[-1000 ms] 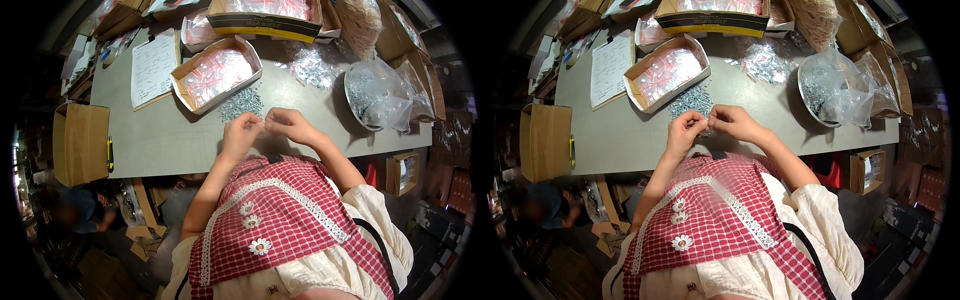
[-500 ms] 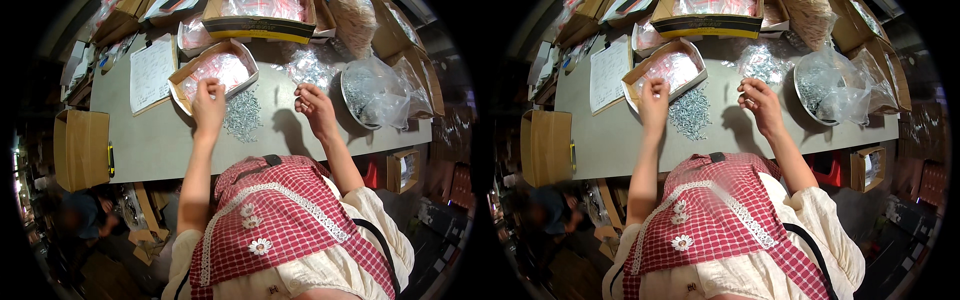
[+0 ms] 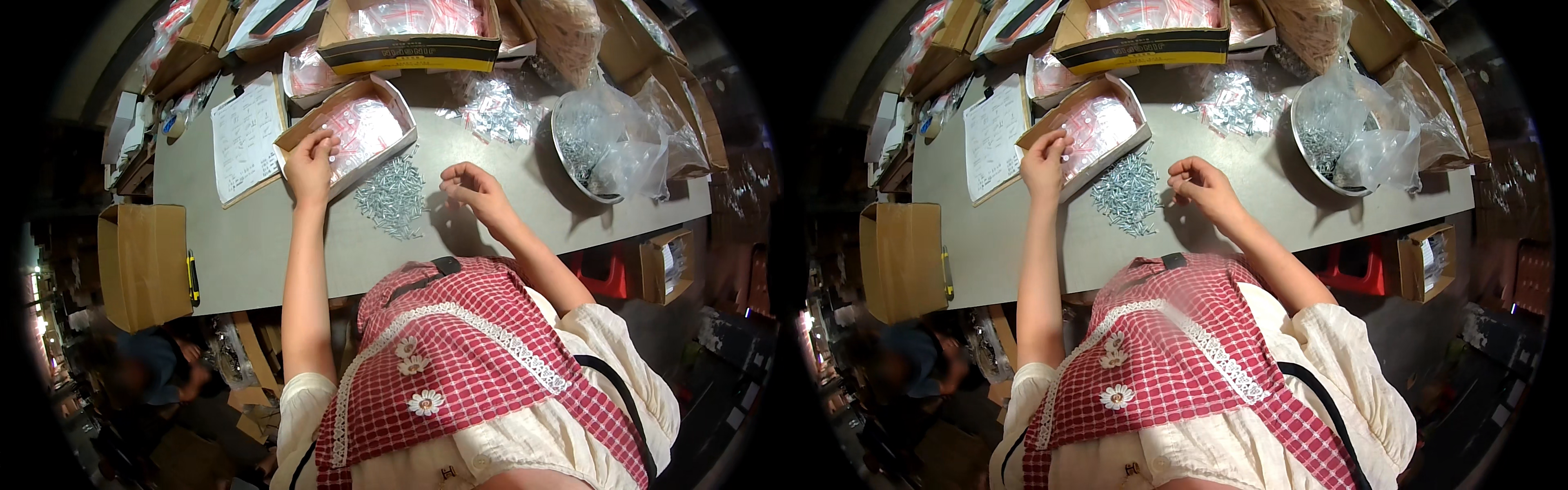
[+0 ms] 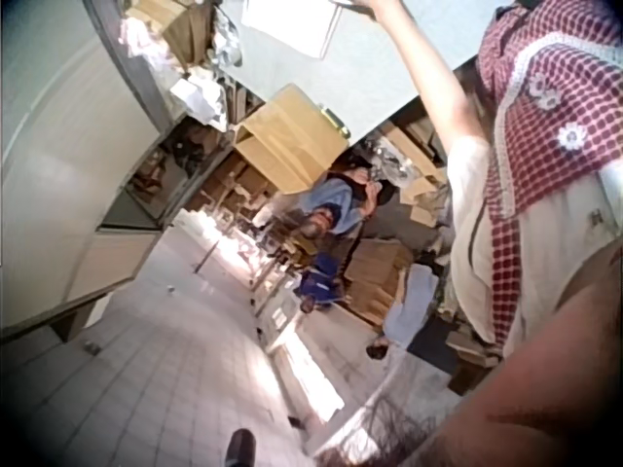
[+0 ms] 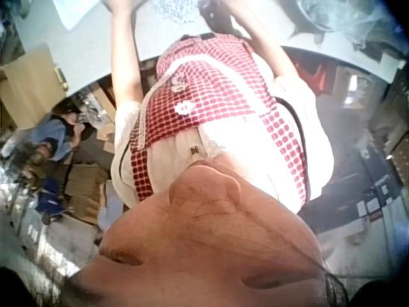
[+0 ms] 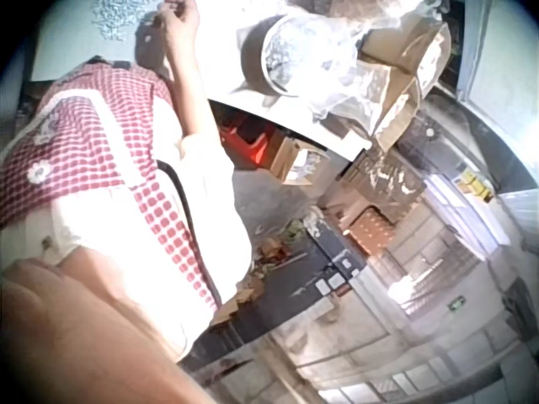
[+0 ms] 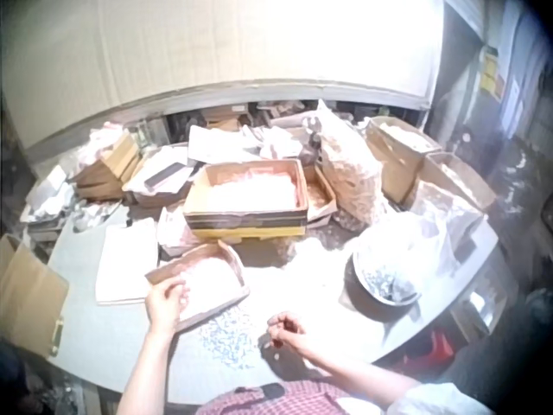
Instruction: The person sorts small metal parts on a table, places them into a plastic bag, and then retrieves a cardboard box from a pile to place the bag inside.
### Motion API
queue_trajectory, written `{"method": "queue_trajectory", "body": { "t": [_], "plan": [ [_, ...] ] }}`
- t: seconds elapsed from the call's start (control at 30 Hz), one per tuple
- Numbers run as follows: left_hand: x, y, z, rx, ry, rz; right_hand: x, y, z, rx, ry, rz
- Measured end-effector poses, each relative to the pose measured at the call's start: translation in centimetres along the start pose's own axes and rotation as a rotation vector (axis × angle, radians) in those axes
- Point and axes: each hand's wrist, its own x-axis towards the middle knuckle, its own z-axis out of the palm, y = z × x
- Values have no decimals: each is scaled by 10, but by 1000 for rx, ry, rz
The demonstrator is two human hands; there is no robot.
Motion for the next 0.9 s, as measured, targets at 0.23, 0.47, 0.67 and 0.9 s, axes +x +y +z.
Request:
{"method": "queue_trajectory", "body": {
  "t": [0.23,0.47,0.67,0.9],
  "plan": [
    [-62,80,35,-435,-267,10,14,-38,42,-289,-35,-282],
    [-99,57,65,-433,-263,-84,5,-21,29,104,-36,-103],
    [-115,49,60,-129,-485,-227,-12,-21,22,-226,-110,-93],
    [-126,48,66,36,-478,-164,-15,-15,-1,-378,-133,72]
  ]
}}
